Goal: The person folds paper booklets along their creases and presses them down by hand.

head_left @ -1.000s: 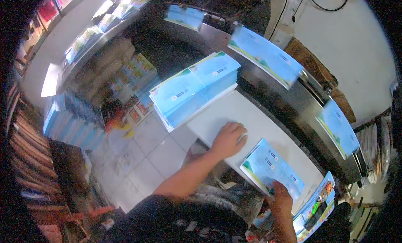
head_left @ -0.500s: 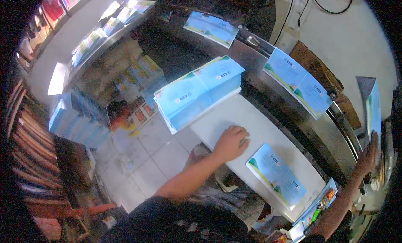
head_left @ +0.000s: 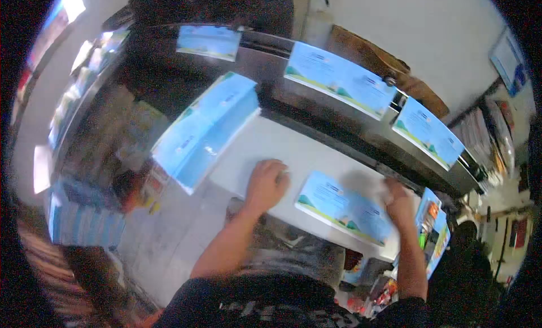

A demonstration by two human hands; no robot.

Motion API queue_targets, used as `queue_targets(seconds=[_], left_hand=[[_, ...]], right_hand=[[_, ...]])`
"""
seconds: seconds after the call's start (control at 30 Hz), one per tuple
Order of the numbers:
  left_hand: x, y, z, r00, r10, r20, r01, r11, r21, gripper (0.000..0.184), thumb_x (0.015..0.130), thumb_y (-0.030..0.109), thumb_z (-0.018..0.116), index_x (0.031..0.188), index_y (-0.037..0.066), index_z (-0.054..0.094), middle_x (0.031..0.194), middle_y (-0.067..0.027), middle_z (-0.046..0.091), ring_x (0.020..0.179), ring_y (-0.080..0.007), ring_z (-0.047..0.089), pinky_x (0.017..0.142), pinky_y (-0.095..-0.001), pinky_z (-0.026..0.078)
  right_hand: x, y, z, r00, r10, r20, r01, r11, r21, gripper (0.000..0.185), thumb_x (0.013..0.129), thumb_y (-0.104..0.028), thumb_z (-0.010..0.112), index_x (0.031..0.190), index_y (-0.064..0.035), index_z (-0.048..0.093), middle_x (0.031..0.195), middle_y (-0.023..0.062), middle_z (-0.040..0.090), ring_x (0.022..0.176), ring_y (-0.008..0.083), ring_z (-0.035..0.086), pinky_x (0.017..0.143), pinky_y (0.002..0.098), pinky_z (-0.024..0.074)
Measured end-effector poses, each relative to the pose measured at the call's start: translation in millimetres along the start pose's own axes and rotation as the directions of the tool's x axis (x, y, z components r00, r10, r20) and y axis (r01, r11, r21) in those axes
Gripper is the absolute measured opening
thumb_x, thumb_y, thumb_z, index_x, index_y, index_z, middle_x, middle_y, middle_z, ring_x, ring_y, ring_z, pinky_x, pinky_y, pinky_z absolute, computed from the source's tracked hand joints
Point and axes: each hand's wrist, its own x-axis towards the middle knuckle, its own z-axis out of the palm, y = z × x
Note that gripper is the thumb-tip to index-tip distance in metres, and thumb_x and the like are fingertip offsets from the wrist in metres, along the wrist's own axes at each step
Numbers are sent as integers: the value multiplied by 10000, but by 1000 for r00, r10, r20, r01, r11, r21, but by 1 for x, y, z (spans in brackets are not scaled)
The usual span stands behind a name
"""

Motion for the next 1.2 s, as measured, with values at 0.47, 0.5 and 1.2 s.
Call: queue_targets(seconds=[0.47,0.5,1.2], left_hand=[[-7,-4,2,998,-21,-63,22,1000,12,247,820,225,646,1004,60,659,1105,-137,615,1084,-328,537,966,-436,430],[-8,-2,0,997,-2,-78,3,1000,7,232,815,202,648,989,49,653,1075,-141,613,1057,-335,539,945,-438,438],[1,-8,6,999,-9,-47,11,999,35,246,802,191,641,1005,53,667,1095,-140,622,1079,-339,535,981,-425,415]], right_hand=[[-80,-106,17,911,-177,374,228,969,-98,766,724,-326,769,1359,-59,433,1468,175,355,1352,372,337,1062,463,370],[-82,-113,16,936,-195,292,274,926,-261,771,724,-341,767,1359,-58,435,1465,173,364,1352,360,345,1062,451,376],[102,95,-139,723,-135,-678,-31,974,-226,446,854,17,456,1286,-53,545,1342,157,533,1277,308,467,1109,378,317]])
